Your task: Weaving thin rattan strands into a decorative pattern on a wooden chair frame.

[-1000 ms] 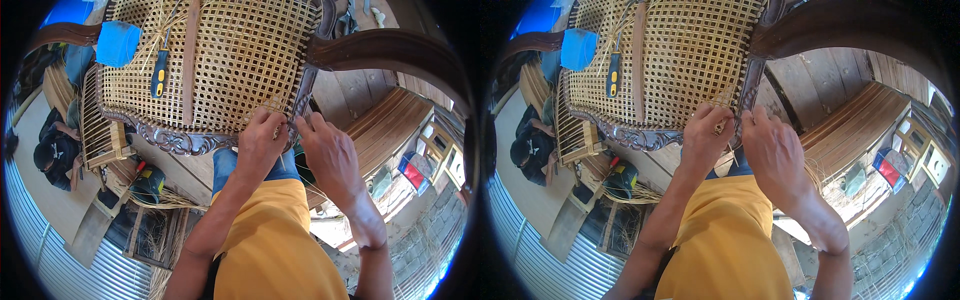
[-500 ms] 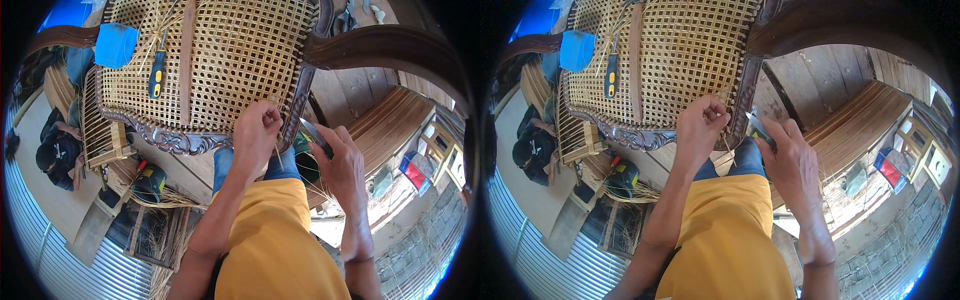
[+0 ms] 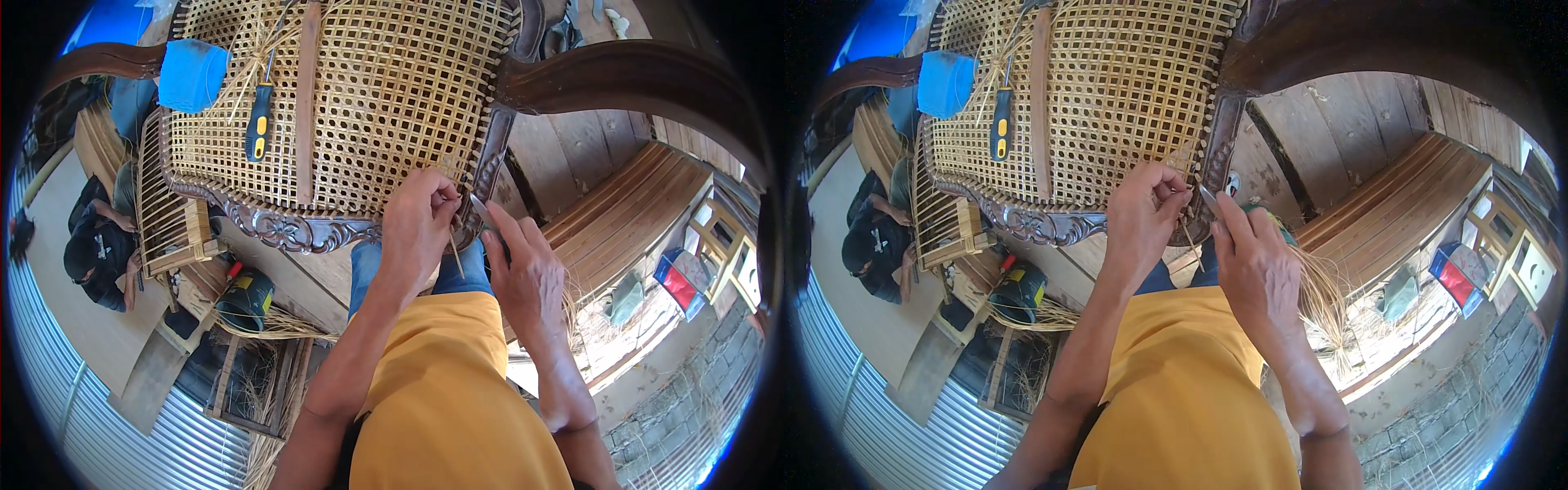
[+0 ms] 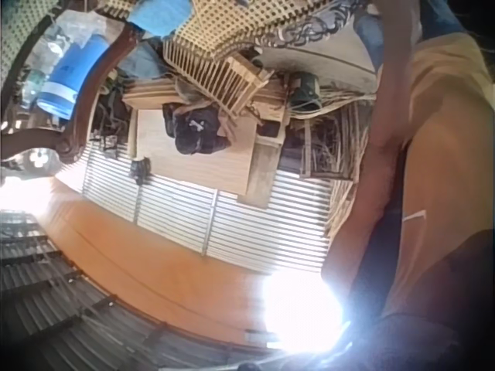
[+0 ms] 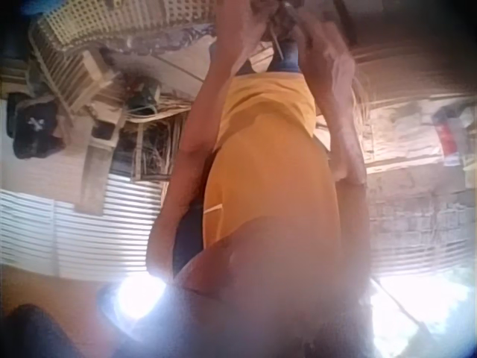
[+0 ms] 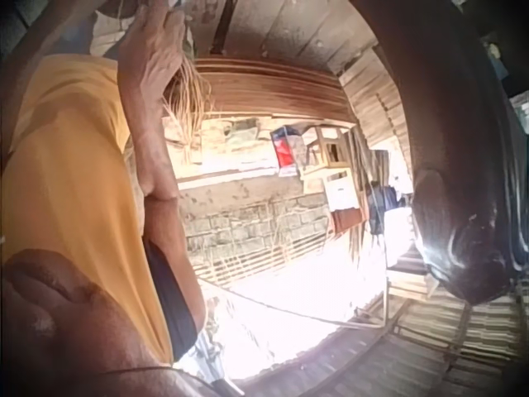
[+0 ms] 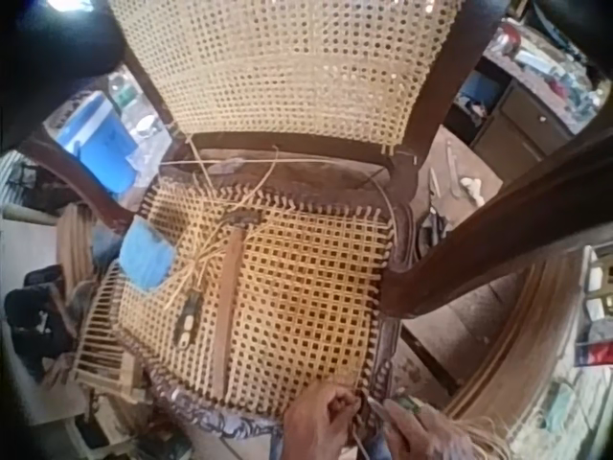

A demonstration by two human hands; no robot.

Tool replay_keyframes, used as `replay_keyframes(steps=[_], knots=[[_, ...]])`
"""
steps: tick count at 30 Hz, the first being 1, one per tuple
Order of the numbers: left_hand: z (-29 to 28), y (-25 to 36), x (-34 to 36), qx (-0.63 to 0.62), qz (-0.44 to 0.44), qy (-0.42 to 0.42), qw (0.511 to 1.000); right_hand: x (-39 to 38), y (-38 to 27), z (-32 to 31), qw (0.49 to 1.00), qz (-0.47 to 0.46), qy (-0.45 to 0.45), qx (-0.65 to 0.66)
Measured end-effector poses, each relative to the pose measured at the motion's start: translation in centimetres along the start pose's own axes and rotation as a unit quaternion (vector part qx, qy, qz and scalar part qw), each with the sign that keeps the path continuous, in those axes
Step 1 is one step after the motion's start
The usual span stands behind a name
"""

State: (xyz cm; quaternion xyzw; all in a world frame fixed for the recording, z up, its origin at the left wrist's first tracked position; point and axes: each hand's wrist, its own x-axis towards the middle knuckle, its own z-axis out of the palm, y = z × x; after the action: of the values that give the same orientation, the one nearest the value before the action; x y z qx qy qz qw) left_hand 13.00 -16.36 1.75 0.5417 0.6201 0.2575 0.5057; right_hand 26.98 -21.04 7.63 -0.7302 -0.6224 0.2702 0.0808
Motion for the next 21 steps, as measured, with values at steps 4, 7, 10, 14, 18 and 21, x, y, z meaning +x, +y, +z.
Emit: replay_keyframes(steps=[4, 7, 10, 14, 18, 21], knots=[[0.0, -0.1, -0.2, 0.019, 0.0, 0.013, 1.0, 0.3, -0.4, 0.7, 0.999, -0.009, 0.009, -0.048], [-0.1, -0.3, -0.3, 0.026, 0.022, 0.021, 0.999, 0.1, -1.1, 0.6, 0.999, 0.015, -0.021, -0.044], [-0.1, -0.6, -0.1, 0.01, 0.054, 0.01, 0.998, -0.2, -1.4, 1.2, 0.998, -0.014, 0.017, -0.064], [-0.3, -0.2, 0.0, 0.013, 0.016, 0.0, 1.0, -0.3, -1.8, 1.5, 0.997, -0.019, 0.039, -0.064], [-0.1, 0.0, 0.2, 0.029, -0.003, 0.004, 1.0, -0.4, -2.0, 1.6, 0.999, 0.019, 0.007, -0.045], [-0.1, -0.1, 0.3, 0.025, -0.007, 0.001, 1.0, -0.4, -2.0, 1.8, 0.999, 0.017, 0.003, -0.049]])
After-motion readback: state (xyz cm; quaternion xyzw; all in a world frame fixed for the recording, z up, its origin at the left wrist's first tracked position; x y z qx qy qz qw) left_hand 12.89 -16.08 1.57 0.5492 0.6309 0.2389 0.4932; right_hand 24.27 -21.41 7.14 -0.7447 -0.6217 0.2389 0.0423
